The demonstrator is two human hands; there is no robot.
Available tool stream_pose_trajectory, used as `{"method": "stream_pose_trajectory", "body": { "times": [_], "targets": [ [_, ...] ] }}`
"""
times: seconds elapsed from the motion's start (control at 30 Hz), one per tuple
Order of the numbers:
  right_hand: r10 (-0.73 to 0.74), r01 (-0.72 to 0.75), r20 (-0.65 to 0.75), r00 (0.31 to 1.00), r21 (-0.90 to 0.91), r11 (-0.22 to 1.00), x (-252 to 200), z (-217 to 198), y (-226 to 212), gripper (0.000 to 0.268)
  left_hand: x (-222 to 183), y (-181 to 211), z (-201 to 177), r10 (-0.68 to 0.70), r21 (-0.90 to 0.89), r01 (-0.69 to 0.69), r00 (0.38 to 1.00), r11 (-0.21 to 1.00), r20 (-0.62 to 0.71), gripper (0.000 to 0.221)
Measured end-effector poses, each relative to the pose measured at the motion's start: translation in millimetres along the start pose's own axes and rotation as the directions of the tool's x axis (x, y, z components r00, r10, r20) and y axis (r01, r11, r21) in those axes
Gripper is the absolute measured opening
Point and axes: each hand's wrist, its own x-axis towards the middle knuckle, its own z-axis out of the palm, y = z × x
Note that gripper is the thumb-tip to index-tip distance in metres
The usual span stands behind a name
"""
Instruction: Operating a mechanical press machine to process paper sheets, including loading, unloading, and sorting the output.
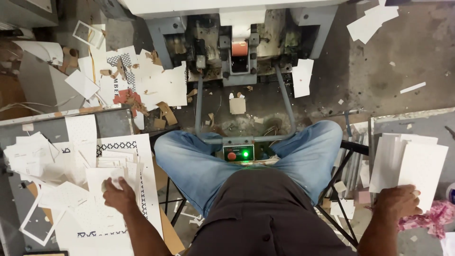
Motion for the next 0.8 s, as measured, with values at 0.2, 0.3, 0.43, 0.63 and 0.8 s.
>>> {"method": "stream_pose_trajectory", "body": {
  "times": [0.2, 0.3, 0.43, 0.63, 0.8],
  "targets": [
    [0.046, -0.044, 0.065, 0.997, -0.042, 0.998, -29, -33, -10, 0.025, 2, 42, 11, 0.365, 0.004, -0.366, 0.927, 0.931, -0.079, 0.052],
    [-0.148, 0.156, -0.149, 0.978, 0.039, 0.987, -31, -36, -1, 0.054, -5, 82, 6, 0.307, -0.067, -0.305, 0.951, 0.95, 0.027, 0.053],
    [-0.067, 0.077, -0.066, 0.996, 0.172, 0.982, -23, -36, 13, 0.049, 6, 124, 34, 0.561, -0.175, -0.557, 0.827, 0.811, -0.036, 0.05],
    [-0.144, 0.197, -0.425, 0.894, 0.084, 0.977, 27, -48, 28, 0.067, -29, 297, 1, 0.862, -0.314, -0.818, 0.506, 0.482, 0.003, 0.043],
    [-0.084, 0.423, -0.47, 0.879, 0.684, 0.594, -8, -166, -78, 0.055, -87, 444, -16, 0.986, -0.325, -0.938, 0.15, 0.116, -0.079, 0.038]
  ]
}}
